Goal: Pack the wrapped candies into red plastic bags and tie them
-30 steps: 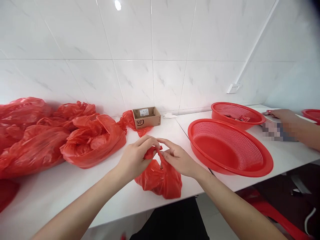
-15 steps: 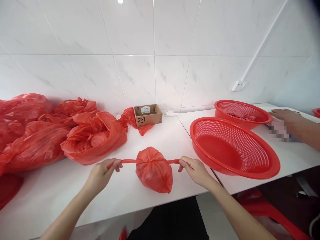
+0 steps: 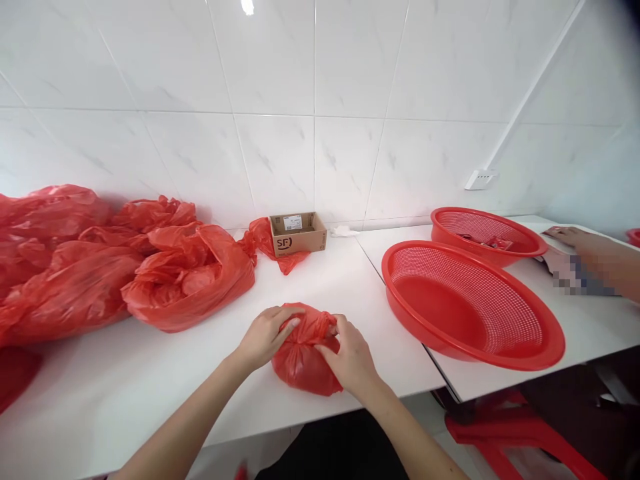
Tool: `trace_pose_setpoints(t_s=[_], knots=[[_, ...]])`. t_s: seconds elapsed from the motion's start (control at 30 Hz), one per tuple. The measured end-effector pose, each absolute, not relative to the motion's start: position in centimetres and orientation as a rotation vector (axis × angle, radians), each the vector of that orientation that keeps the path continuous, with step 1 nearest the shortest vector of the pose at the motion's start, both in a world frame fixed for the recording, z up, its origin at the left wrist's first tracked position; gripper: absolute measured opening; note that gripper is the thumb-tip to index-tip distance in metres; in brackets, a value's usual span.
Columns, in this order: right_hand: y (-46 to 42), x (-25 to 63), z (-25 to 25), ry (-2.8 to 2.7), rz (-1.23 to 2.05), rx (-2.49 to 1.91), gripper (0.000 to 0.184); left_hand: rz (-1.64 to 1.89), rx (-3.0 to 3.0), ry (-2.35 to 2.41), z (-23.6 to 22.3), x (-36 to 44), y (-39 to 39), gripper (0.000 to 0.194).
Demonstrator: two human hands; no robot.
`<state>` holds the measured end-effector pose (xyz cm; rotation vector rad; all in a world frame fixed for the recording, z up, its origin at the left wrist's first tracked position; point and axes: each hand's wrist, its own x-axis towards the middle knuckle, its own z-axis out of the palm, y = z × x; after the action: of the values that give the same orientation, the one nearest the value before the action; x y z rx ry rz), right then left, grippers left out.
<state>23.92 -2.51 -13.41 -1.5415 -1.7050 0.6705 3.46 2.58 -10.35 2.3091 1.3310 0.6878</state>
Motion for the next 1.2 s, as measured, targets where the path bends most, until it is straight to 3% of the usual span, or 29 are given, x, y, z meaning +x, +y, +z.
trace_pose_setpoints(t_s=[0.07,0.23,0.5,0.6,0.73,1.2], knots=[[-2.1,25.1,-13.7,-1.701,0.643,-1.513,0.020,0.663,2.293,1.390,-10.8,3.4,2.8,0.042],[-1.2,28.8,-12.8,-1.554,0.762,-1.469,0.014,0.701,2.218,1.499,-10.8,2.1,2.3,0.044],[-2.1,25.1,-13.2,-1.451,0.763,-1.354,0.035,0.853,2.278,1.439,-12.2,4.7,1.2,0.043],[-1.8,23.2,-14.1,-1.538,0.587,-1.402,0.042,0.776,2.329,1.372,-13.0,6.2,1.5,0.040],[-1.0,22.8,-15.5,-1.717,0.417,-1.496,0.033,0.643,2.353,1.409,-13.5,6.9,2.0,0.042],[0.9,24.1,-18.3,-1.758,0.443,-1.570,0.024,0.332,2.217,1.744,-14.6,8.2,2.5,0.039]])
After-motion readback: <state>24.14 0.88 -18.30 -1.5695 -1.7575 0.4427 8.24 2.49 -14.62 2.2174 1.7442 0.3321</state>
